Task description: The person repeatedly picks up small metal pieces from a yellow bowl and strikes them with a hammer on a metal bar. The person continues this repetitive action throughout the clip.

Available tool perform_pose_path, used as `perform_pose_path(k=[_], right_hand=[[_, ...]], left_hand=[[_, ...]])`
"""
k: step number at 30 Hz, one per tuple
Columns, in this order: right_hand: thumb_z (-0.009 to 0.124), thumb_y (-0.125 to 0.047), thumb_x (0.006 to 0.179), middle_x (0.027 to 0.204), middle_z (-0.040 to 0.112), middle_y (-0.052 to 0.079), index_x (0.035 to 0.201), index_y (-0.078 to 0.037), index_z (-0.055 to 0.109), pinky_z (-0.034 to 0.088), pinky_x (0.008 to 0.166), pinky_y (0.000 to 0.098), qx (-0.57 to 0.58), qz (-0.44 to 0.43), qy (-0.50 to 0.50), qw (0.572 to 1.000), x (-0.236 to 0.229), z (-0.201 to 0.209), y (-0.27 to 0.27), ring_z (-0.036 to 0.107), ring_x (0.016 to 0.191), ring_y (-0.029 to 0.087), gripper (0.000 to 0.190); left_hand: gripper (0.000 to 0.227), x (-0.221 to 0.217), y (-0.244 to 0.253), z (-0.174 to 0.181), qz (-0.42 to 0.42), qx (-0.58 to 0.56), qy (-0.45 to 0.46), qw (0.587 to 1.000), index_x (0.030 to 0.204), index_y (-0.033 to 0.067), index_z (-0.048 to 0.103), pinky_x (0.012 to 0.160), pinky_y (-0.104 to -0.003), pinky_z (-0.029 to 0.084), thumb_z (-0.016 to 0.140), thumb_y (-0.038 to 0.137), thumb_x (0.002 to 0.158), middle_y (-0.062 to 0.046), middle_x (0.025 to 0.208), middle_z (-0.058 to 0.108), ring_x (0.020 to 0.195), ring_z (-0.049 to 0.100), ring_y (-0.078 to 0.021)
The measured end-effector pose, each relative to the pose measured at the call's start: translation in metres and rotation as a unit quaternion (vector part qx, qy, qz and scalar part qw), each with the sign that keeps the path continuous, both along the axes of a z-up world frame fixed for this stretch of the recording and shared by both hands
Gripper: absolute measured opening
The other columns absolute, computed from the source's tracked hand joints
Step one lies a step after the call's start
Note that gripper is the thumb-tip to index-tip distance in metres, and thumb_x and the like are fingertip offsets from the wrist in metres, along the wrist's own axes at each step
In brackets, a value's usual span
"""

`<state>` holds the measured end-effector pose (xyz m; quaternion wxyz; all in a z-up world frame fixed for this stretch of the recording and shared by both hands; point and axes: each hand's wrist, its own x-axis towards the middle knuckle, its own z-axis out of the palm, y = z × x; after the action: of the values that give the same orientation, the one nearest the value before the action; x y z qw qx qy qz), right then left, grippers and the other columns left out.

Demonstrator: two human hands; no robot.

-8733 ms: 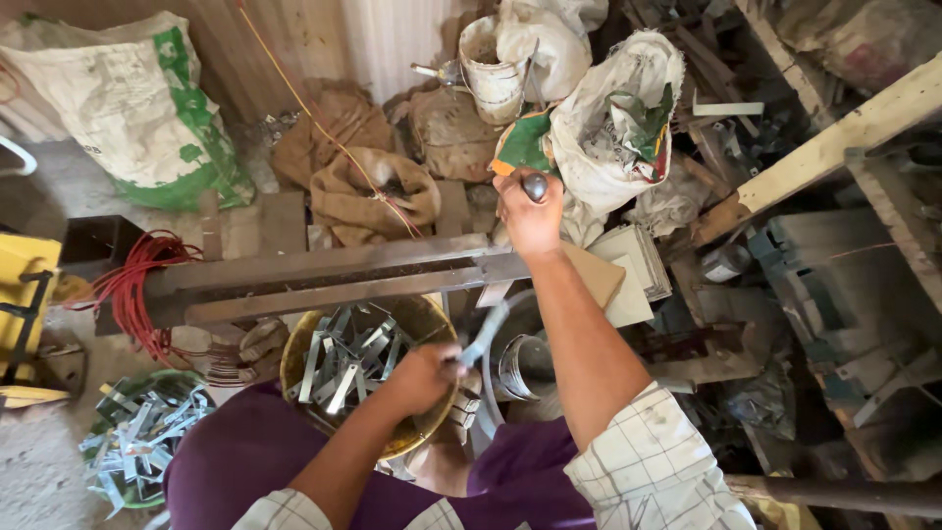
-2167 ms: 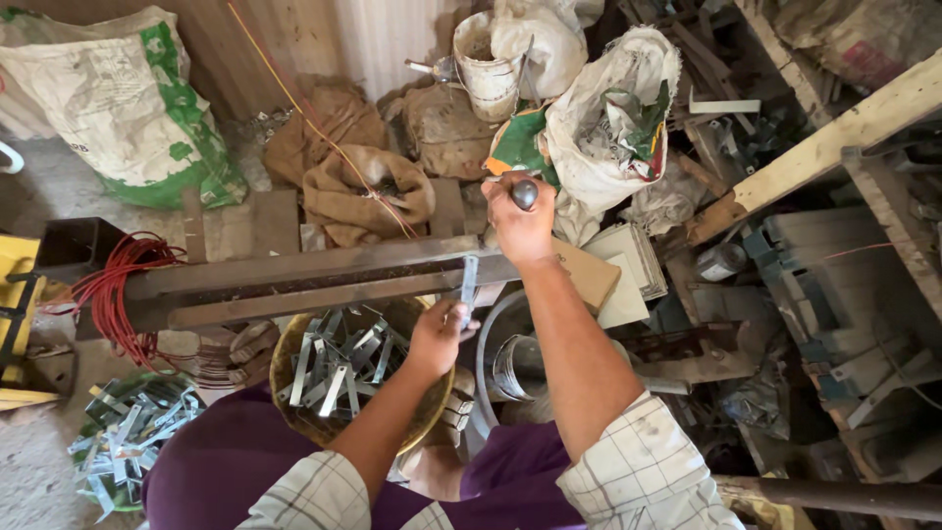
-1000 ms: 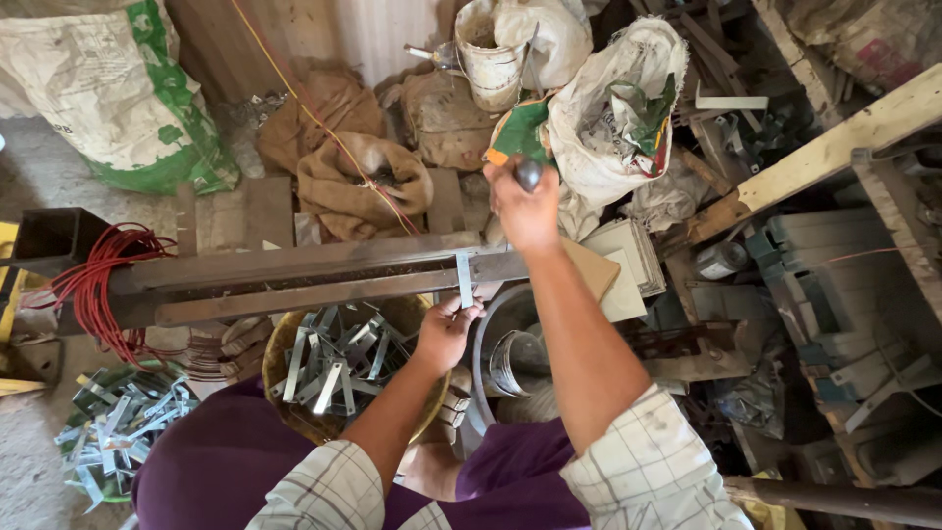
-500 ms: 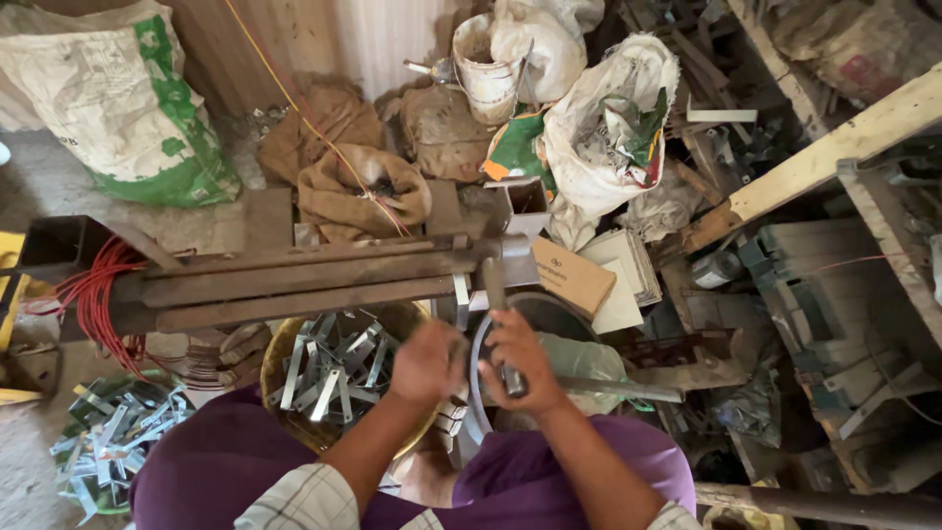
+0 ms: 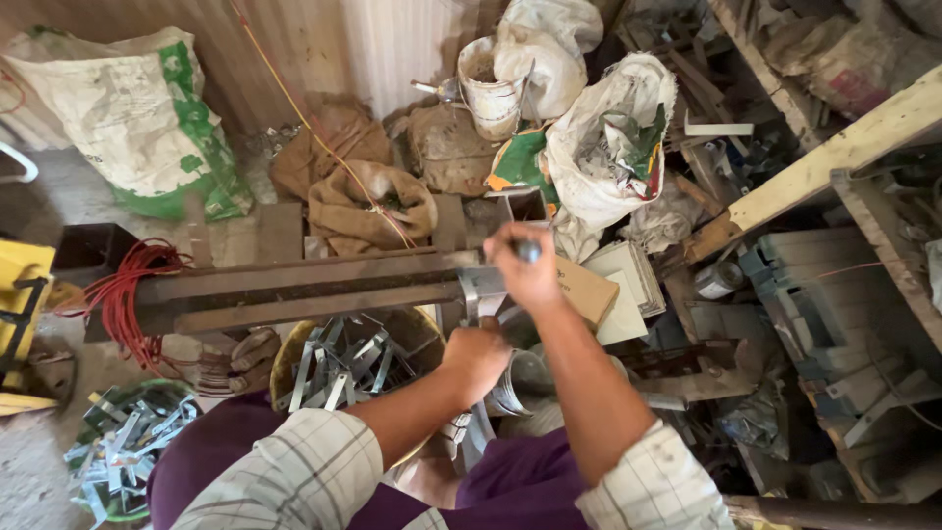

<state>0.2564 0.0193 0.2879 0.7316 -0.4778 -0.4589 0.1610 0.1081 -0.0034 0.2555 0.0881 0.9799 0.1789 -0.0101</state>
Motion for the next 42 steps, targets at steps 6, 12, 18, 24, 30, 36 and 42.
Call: perform_pose_path(k=[6, 12, 18, 24, 30, 36, 42], right_hand=[[0.069, 0.001, 0.09, 0.057, 0.054, 0.004, 0.072, -0.004, 0.057, 0.046, 0.045, 0.0314, -0.137, 0.09, 0.132, 0.978, 0.037, 0.029, 0.063, 0.052, 0.048, 0.014, 0.022], [0.068, 0.0, 0.089, 0.054, 0.052, 0.003, 0.071, -0.005, 0.055, 0.046, 0.044, 0.0317, -0.125, 0.083, 0.126, 0.981, 0.033, 0.043, 0.076, 0.048, 0.043, 0.013, 0.023], [0.066, -0.003, 0.091, 0.054, 0.053, 0.002, 0.072, -0.005, 0.059, 0.048, 0.045, 0.0306, -0.141, 0.053, 0.105, 0.983, 0.029, 0.041, 0.07, 0.049, 0.043, 0.012, 0.02], [0.068, -0.004, 0.089, 0.053, 0.052, 0.001, 0.07, -0.006, 0.057, 0.045, 0.043, 0.0301, -0.149, 0.033, 0.114, 0.982, 0.023, 0.05, 0.066, 0.048, 0.042, 0.012, 0.022], [0.066, -0.002, 0.09, 0.056, 0.053, 0.001, 0.069, -0.005, 0.057, 0.046, 0.047, 0.0289, -0.14, 0.041, 0.118, 0.982, 0.022, 0.043, 0.058, 0.049, 0.046, 0.011, 0.023], [0.064, 0.002, 0.093, 0.075, 0.061, 0.004, 0.074, -0.004, 0.055, 0.046, 0.057, 0.0285, -0.046, 0.041, 0.002, 0.998, -0.005, 0.014, -0.006, 0.055, 0.064, 0.012, 0.021], [0.07, -0.008, 0.089, 0.093, 0.066, 0.012, 0.077, -0.006, 0.054, 0.046, 0.114, 0.0496, 0.01, 0.013, -0.255, 0.967, -0.054, 0.0, -0.101, 0.068, 0.107, 0.035, 0.02]], left_hand=[[0.013, -0.025, -0.006, 0.092, -0.094, -0.037, -0.025, 0.995, 0.086, 0.0071, 0.078, 0.067, -0.046, 0.058, 0.068, 0.013, 0.08, -0.016, 0.091, 0.073, 0.085, 0.073, -0.0341], [0.013, -0.077, 0.003, 0.084, 0.062, -0.478, -0.174, 0.858, 0.093, 0.0039, 0.073, 0.063, -0.038, 0.055, 0.072, 0.016, 0.088, -0.013, 0.085, 0.078, 0.071, 0.069, -0.0237], [0.017, -0.044, -0.006, -0.06, 0.299, -0.669, -0.414, 0.54, 0.101, -0.0088, 0.066, 0.067, -0.034, 0.062, 0.063, 0.005, 0.094, -0.018, 0.09, 0.075, 0.073, 0.074, -0.0225], [0.017, 0.0, 0.015, -0.106, 0.323, -0.615, -0.512, 0.505, 0.102, -0.0092, 0.065, 0.073, -0.035, 0.065, 0.062, 0.006, 0.096, -0.018, 0.093, 0.074, 0.078, 0.076, -0.0236], [0.018, 0.004, 0.014, -0.116, 0.317, -0.599, -0.514, 0.526, 0.101, -0.0098, 0.067, 0.071, -0.033, 0.064, 0.061, 0.006, 0.097, -0.018, 0.093, 0.076, 0.076, 0.075, -0.0216], [0.017, 0.004, 0.016, -0.114, 0.317, -0.584, -0.513, 0.543, 0.1, -0.0075, 0.067, 0.065, -0.031, 0.063, 0.061, 0.008, 0.097, -0.015, 0.091, 0.077, 0.07, 0.073, -0.0183], [0.021, -0.016, 0.014, -0.082, 0.371, -0.52, -0.444, 0.628, 0.097, -0.0007, 0.073, 0.057, -0.03, 0.054, 0.071, 0.02, 0.094, -0.011, 0.077, 0.074, 0.06, 0.066, -0.0149]])
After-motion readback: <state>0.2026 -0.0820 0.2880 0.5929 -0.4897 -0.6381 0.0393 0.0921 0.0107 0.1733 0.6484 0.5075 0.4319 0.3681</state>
